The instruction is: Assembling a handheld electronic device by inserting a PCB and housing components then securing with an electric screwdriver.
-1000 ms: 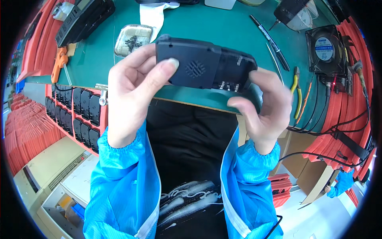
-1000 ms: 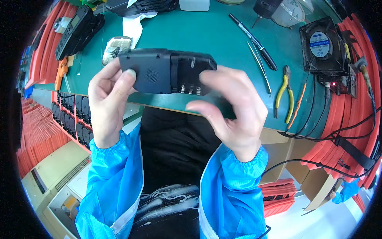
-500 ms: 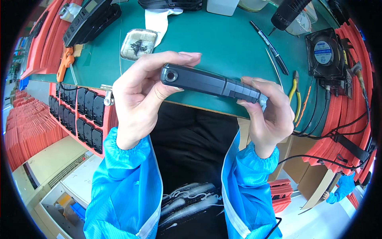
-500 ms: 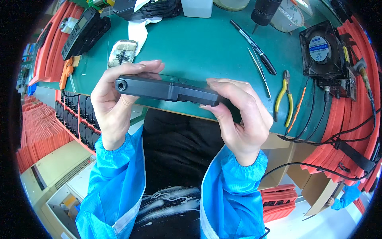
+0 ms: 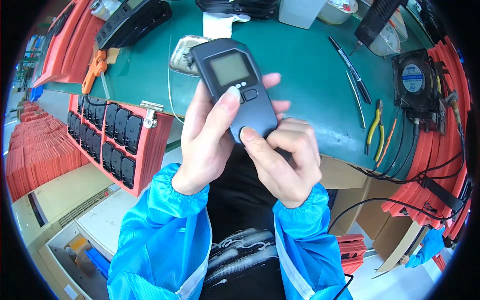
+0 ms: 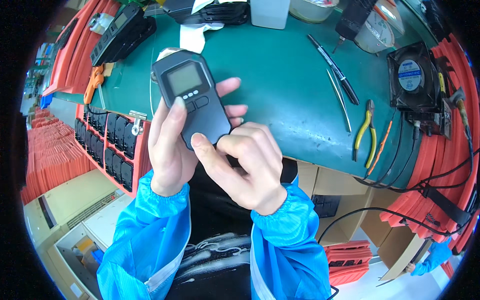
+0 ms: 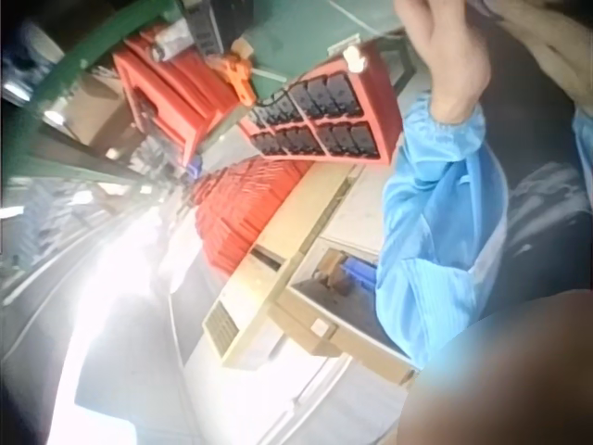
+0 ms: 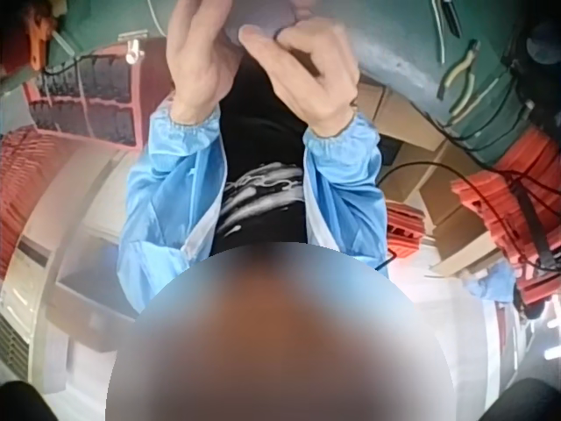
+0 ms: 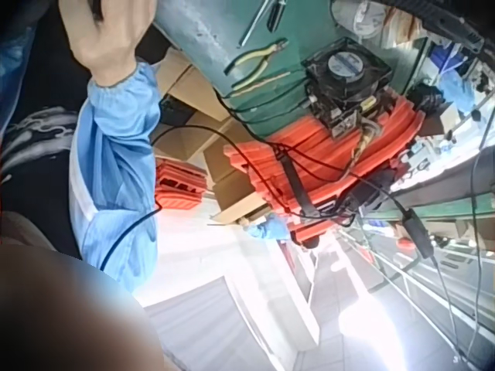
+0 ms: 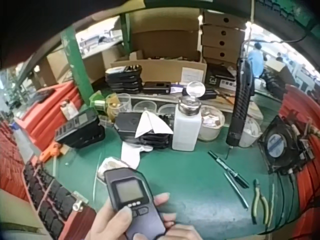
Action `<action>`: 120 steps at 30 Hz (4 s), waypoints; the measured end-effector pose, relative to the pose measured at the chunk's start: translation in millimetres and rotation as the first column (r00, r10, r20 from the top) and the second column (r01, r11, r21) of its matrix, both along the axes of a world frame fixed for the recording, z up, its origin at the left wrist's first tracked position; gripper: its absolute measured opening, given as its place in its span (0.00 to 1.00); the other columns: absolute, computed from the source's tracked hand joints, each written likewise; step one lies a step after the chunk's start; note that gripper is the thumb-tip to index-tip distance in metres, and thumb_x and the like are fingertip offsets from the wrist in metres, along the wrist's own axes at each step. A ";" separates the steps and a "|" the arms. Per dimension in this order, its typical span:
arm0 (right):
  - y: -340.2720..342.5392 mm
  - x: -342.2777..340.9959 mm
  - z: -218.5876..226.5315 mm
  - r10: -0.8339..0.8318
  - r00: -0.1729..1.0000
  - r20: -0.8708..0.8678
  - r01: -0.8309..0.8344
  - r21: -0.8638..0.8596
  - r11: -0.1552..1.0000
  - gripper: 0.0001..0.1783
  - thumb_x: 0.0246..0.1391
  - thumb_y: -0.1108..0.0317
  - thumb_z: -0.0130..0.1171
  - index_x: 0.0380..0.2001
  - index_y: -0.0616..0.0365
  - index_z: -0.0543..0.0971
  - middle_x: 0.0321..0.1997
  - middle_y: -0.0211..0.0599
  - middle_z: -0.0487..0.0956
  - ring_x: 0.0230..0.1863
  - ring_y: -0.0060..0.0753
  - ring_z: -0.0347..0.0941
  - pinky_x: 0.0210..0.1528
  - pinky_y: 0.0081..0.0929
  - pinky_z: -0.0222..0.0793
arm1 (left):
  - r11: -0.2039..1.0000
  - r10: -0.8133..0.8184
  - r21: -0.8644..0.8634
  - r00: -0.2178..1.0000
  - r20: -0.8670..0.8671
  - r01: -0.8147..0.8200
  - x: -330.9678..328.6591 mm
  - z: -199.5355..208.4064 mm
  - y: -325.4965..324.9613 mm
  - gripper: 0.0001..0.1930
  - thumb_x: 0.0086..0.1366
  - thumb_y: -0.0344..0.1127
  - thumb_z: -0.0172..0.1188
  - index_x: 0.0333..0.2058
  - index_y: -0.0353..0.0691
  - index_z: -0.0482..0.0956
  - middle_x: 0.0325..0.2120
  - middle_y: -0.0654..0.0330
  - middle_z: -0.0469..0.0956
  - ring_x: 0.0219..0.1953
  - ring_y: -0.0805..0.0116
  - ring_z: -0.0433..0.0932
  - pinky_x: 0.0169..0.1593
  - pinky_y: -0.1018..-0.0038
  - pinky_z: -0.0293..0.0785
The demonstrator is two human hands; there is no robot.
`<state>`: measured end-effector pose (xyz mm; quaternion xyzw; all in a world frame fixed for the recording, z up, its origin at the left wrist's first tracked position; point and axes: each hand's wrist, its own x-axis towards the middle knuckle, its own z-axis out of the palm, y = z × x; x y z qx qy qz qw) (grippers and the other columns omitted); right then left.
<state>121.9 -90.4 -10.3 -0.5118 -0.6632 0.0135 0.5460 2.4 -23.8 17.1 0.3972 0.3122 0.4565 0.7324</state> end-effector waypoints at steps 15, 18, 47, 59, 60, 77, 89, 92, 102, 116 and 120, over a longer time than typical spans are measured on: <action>2.7 18.5 -8.2 -0.229 0.949 -0.216 0.147 -0.339 0.929 0.03 0.60 0.79 0.62 0.33 0.66 0.84 0.22 0.38 0.81 0.20 0.27 0.74 0.23 0.25 0.64 | 0.977 -0.211 0.005 0.970 0.123 0.212 -43.3 -2.8 8.5 0.38 0.73 0.33 0.59 0.73 0.39 0.47 0.52 0.37 0.79 0.38 0.59 0.84 0.43 0.65 0.83; -0.2 17.9 -8.9 -0.206 0.965 -0.163 0.140 -0.344 0.928 0.05 0.62 0.78 0.61 0.32 0.65 0.83 0.20 0.36 0.79 0.18 0.24 0.71 0.22 0.24 0.61 | 0.970 -0.245 0.044 0.956 0.159 0.241 -48.4 -0.5 13.3 0.39 0.72 0.32 0.60 0.74 0.40 0.46 0.51 0.40 0.79 0.36 0.61 0.84 0.42 0.66 0.82; 6.6 15.9 -5.0 -0.196 0.967 -0.161 0.120 -0.389 0.913 0.08 0.66 0.75 0.60 0.32 0.66 0.83 0.22 0.29 0.79 0.18 0.13 0.67 0.21 0.16 0.55 | 0.987 -0.029 0.158 0.998 0.051 0.021 -48.1 2.5 18.0 0.43 0.68 0.35 0.60 0.75 0.42 0.44 0.51 0.35 0.75 0.40 0.55 0.83 0.39 0.63 0.84; 6.2 15.3 -3.5 -0.186 0.972 -0.143 0.117 -0.392 0.912 0.07 0.66 0.75 0.61 0.32 0.66 0.84 0.21 0.29 0.78 0.18 0.12 0.66 0.21 0.16 0.54 | 0.999 -0.032 -0.004 0.993 0.116 0.033 -49.1 9.7 20.2 0.44 0.65 0.35 0.65 0.73 0.39 0.47 0.50 0.37 0.75 0.38 0.56 0.82 0.38 0.64 0.83; 6.4 15.4 -3.5 -0.186 0.972 -0.146 0.116 -0.391 0.913 0.07 0.66 0.75 0.61 0.32 0.66 0.84 0.21 0.29 0.78 0.18 0.12 0.66 0.21 0.16 0.54 | 1.000 -0.030 0.000 0.992 0.121 0.030 -48.6 8.7 20.2 0.44 0.65 0.35 0.65 0.73 0.39 0.47 0.49 0.37 0.75 0.37 0.56 0.82 0.37 0.64 0.83; 4.8 12.6 -7.6 -0.207 0.972 -0.112 0.151 -0.376 0.914 0.09 0.67 0.75 0.59 0.33 0.67 0.82 0.19 0.26 0.74 0.19 0.12 0.63 0.22 0.17 0.51 | 0.994 -0.098 0.059 0.983 0.152 0.090 -60.9 4.6 27.0 0.39 0.70 0.28 0.61 0.73 0.39 0.48 0.47 0.42 0.78 0.36 0.60 0.83 0.37 0.67 0.81; 3.5 10.7 -9.1 -0.251 0.963 -0.102 0.194 -0.391 0.900 0.11 0.70 0.73 0.56 0.33 0.66 0.81 0.19 0.25 0.69 0.19 0.12 0.57 0.22 0.19 0.46 | 0.989 -0.018 0.145 0.999 -0.050 0.025 -209.0 24.4 4.8 0.31 0.75 0.33 0.56 0.71 0.37 0.53 0.48 0.43 0.78 0.33 0.64 0.82 0.36 0.69 0.80; 7.3 8.8 -8.3 -0.259 0.961 -0.099 0.200 -0.401 0.894 0.11 0.70 0.73 0.56 0.33 0.66 0.81 0.19 0.25 0.69 0.19 0.12 0.56 0.22 0.19 0.45 | 0.967 0.256 0.007 0.967 0.008 -0.256 -269.2 22.4 1.5 0.26 0.80 0.47 0.46 0.68 0.38 0.60 0.47 0.41 0.80 0.29 0.60 0.82 0.32 0.67 0.80; 9.0 7.9 -8.2 -0.259 0.966 -0.022 0.226 -0.426 0.876 0.11 0.71 0.72 0.56 0.33 0.66 0.81 0.20 0.26 0.69 0.20 0.13 0.56 0.23 0.20 0.45 | 0.709 0.694 0.674 0.031 -0.720 -0.206 -540.3 -99.4 146.5 0.25 0.76 0.41 0.56 0.68 0.40 0.70 0.50 0.52 0.82 0.44 0.65 0.83 0.47 0.70 0.79; -0.8 -9.3 3.7 -0.226 0.969 0.098 0.245 -0.305 0.920 0.05 0.61 0.75 0.62 0.31 0.65 0.82 0.20 0.32 0.75 0.18 0.22 0.63 0.23 0.23 0.54 | 0.902 0.334 0.425 -0.499 -0.799 -0.076 -589.7 -182.3 330.1 0.30 0.72 0.46 0.57 0.71 0.49 0.67 0.64 0.41 0.72 0.66 0.45 0.71 0.69 0.56 0.64; 43.6 -32.8 62.7 0.298 0.936 0.187 -0.225 -0.332 0.916 0.09 0.42 0.73 0.73 0.31 0.58 0.86 0.16 0.30 0.75 0.14 0.34 0.66 0.21 0.33 0.61 | 0.843 0.535 0.499 -0.216 -0.816 0.203 -737.6 -207.4 355.1 0.27 0.78 0.50 0.41 0.67 0.40 0.69 0.66 0.42 0.70 0.68 0.41 0.66 0.70 0.54 0.62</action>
